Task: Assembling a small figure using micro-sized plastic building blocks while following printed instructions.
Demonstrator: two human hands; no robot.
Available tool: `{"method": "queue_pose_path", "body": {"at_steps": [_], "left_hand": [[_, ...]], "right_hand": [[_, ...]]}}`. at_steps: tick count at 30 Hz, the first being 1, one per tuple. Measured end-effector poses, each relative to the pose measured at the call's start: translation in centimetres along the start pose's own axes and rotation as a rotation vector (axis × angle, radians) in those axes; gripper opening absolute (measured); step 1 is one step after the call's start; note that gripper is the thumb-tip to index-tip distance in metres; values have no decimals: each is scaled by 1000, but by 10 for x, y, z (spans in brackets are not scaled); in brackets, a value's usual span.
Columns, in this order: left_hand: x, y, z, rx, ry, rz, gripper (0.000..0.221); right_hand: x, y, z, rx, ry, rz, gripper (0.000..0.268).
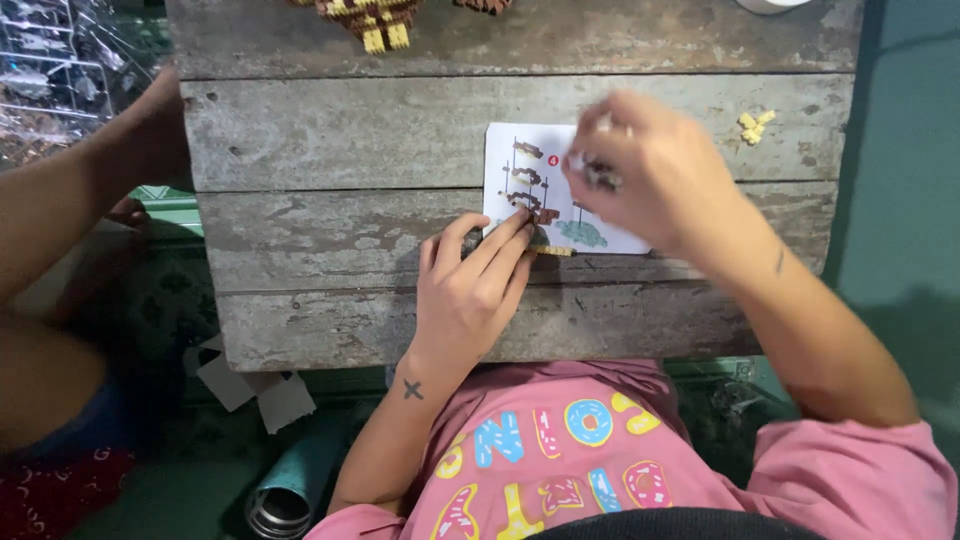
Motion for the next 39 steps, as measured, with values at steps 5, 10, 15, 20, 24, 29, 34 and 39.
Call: {"method": "queue_pose_path", "body": {"at_steps": [5,10,15,20,24,29,34,39], "left_hand": [[4,-1,-1,14,-18,14,20],[9,2,-5,-13,-69,-19,20],[6,1,-3,-11,-65,-17,19],[5,1,-2,-13,-54,-22,19],[5,0,-1,-13,-52,-23,19],[4,0,-1,-10,-52,-23,19],[7,1,-4,-10,-69,-20,19],[6,0,-4,-7,-69,-13,19]], "right_hand": [[17,12,-49,80,32,20,4],[19,14,-54,128,-151,171,12],[23,16,-54,137,-186,240,15],[25,17,-52,148,-190,242,16],[21,21,-48,136,-208,246,14],[23,21,-48,135,-204,226,15],[23,19,-49,138,-199,234,12],[23,22,-47,144,-177,217,12]]}}
Point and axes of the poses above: each hand's wrist, its own z-axis towards the middle knuckle, its own x-axis out of the palm, y = z × x, the point moved 6 cm from there along z, towards the middle knuckle, and after that the axes turned 4 degrees about -y, right-handed, at the moved point
